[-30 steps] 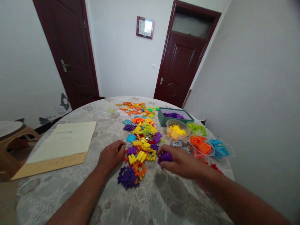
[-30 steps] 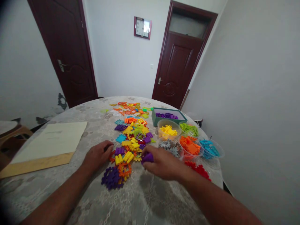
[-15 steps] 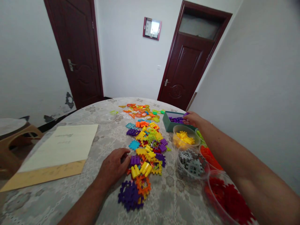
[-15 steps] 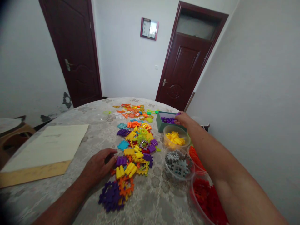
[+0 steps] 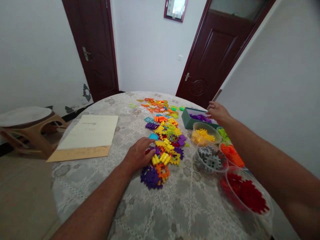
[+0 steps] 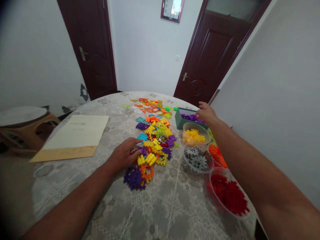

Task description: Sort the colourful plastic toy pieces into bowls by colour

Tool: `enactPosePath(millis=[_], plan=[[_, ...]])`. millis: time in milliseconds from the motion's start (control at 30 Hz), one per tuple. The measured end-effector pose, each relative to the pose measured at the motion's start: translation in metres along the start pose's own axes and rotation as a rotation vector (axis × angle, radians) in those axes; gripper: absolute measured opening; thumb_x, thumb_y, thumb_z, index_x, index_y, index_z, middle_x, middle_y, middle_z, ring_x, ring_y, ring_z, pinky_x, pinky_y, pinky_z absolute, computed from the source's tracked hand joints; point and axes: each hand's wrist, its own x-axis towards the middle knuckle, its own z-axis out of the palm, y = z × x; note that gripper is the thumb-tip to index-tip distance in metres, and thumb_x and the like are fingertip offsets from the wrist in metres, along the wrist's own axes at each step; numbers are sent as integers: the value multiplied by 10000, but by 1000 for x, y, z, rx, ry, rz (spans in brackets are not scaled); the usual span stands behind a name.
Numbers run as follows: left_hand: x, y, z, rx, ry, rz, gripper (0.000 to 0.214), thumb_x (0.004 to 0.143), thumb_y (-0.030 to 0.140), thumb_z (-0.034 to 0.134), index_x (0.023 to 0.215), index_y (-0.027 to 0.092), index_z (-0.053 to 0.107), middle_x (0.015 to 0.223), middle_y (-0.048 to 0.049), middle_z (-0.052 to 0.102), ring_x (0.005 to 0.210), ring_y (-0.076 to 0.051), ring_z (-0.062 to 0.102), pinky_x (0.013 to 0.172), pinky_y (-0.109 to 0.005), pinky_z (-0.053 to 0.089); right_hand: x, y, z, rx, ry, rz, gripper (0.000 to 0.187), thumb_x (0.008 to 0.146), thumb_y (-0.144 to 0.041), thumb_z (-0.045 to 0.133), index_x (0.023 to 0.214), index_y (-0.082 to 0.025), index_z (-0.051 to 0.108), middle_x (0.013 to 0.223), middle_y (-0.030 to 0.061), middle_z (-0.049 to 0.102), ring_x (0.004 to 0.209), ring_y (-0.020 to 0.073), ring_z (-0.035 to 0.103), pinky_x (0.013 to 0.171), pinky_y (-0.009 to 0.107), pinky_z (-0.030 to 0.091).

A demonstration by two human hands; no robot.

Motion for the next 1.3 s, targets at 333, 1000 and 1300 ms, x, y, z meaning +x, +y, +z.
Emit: enactPosePath(millis=[333,1000,1300], plan=[[3,7,-4,-1,-183,-8,311,912,320,653,1202,253,740,1106,-95,750,1071,-280,651,1027,-449,488,-212,-51,46,-494,-706,-603,335,897,-132,697,1186,-281,778,1156,69,778,1035,259,715,956,401,555],[7,19,-12,-380,-16,-129,455,850,418,794,1238,213,674,998,-41,724,888,-187,661,836,-342,530,-291,14,99,-82,-384,-772,478,897,-91,544,1346,-227,635,1365,138,633,1296,269,591,1111,480,485],[14,18,-23,-724,133,-386,514,814,570,784,1148,189,695,945,-29,739,865,-175,655,792,-315,533,-329,-17,99,-420,-770,-952,594,890,-366,750,1456,-277,596,1438,109,639,1360,352,496,1172,555,364]])
